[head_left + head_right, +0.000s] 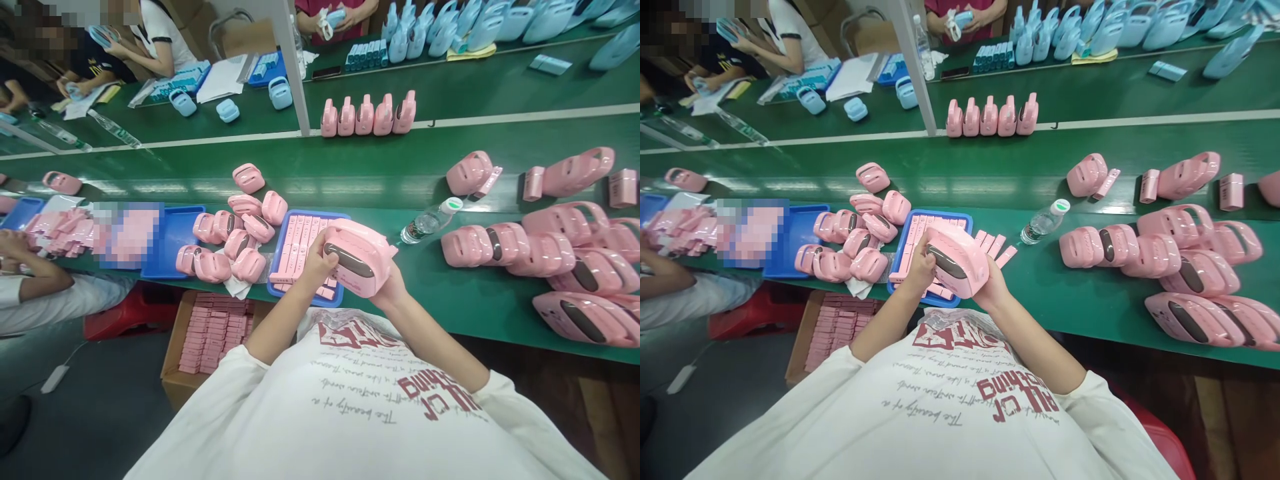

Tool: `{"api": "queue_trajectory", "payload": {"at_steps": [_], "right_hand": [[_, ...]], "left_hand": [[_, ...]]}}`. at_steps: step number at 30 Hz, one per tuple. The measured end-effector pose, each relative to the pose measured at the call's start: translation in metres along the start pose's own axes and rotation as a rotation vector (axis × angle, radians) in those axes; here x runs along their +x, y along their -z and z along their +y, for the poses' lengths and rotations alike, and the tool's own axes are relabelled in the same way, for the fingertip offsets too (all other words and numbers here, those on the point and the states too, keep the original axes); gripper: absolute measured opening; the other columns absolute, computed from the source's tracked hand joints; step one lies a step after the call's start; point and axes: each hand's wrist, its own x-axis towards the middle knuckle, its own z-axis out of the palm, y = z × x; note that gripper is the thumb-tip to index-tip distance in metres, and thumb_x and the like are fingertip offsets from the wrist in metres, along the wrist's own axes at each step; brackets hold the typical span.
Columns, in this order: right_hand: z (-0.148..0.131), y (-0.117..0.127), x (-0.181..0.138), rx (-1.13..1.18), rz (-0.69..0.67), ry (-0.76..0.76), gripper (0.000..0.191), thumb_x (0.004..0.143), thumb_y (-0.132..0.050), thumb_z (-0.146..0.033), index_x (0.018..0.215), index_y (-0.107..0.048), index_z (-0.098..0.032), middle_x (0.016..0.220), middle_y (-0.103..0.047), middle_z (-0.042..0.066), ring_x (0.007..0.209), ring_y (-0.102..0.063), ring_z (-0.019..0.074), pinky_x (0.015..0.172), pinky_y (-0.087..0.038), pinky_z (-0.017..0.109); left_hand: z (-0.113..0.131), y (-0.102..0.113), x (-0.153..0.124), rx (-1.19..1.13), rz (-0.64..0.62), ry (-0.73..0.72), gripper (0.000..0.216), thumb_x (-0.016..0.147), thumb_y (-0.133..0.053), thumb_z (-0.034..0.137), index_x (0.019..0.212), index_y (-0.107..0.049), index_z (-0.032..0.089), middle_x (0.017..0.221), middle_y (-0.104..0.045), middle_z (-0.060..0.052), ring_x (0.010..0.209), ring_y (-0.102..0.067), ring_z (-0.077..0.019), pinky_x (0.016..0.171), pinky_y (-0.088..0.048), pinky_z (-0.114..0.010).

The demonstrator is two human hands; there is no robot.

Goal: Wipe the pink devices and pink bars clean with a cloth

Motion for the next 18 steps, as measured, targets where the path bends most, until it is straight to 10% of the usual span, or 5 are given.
{"api": "queue_trajectory", "payload": {"at_steps": [6, 9, 13, 18], "right_hand": [[-0.019, 0.028, 0.009, -0.288, 0.231, 0.192, 0.036, 0.064, -0.069, -0.047, 0.086, -0.067, -0.018, 0.09, -0.071, 0.004, 0.09, -0.063, 0.0214, 0.082, -0.051, 0.033], [-0.032, 0.051, 0.013, -0.8, 0.365, 0.252, 0.037, 0.073, -0.059, -0.051, 0.082, -0.064, -0.016, 0.083, -0.068, 0.005, 0.085, -0.062, 0.0213, 0.075, -0.05, 0.031], [-0.035, 0.09, 0.025, -1.457, 0.578, -0.015, 0.039, 0.08, -0.053, -0.047, 0.089, -0.064, -0.011, 0.086, -0.067, 0.013, 0.094, -0.062, 0.0298, 0.082, -0.047, 0.038], [-0.001, 0.12, 0.04, -1.576, 0.641, -0.271, 0.082, 0.077, -0.06, -0.039, 0.145, -0.027, -0.008, 0.116, -0.06, 0.026, 0.107, -0.059, 0.038, 0.09, -0.043, 0.05]], "left_hand": [[0.003, 0.0, -0.003, 0.112, 0.015, 0.044, 0.068, 0.051, -0.084, 0.047, 0.108, -0.057, 0.02, 0.105, -0.061, -0.004, 0.097, -0.058, -0.0202, 0.082, -0.045, -0.029], [-0.005, 0.002, -0.011, 0.066, 0.054, 0.17, 0.063, 0.047, -0.087, 0.035, 0.101, -0.057, 0.02, 0.098, -0.061, -0.002, 0.09, -0.058, -0.0168, 0.078, -0.046, -0.027], [-0.014, 0.006, -0.018, -0.029, 0.11, 0.327, 0.062, 0.044, -0.087, 0.023, 0.097, -0.055, 0.021, 0.093, -0.061, 0.002, 0.084, -0.058, -0.0133, 0.072, -0.047, -0.024], [-0.014, 0.014, -0.008, -0.046, 0.212, 0.445, 0.058, 0.043, -0.084, 0.015, 0.092, -0.053, 0.02, 0.085, -0.06, 0.004, 0.078, -0.059, -0.0116, 0.068, -0.049, -0.023]]}}
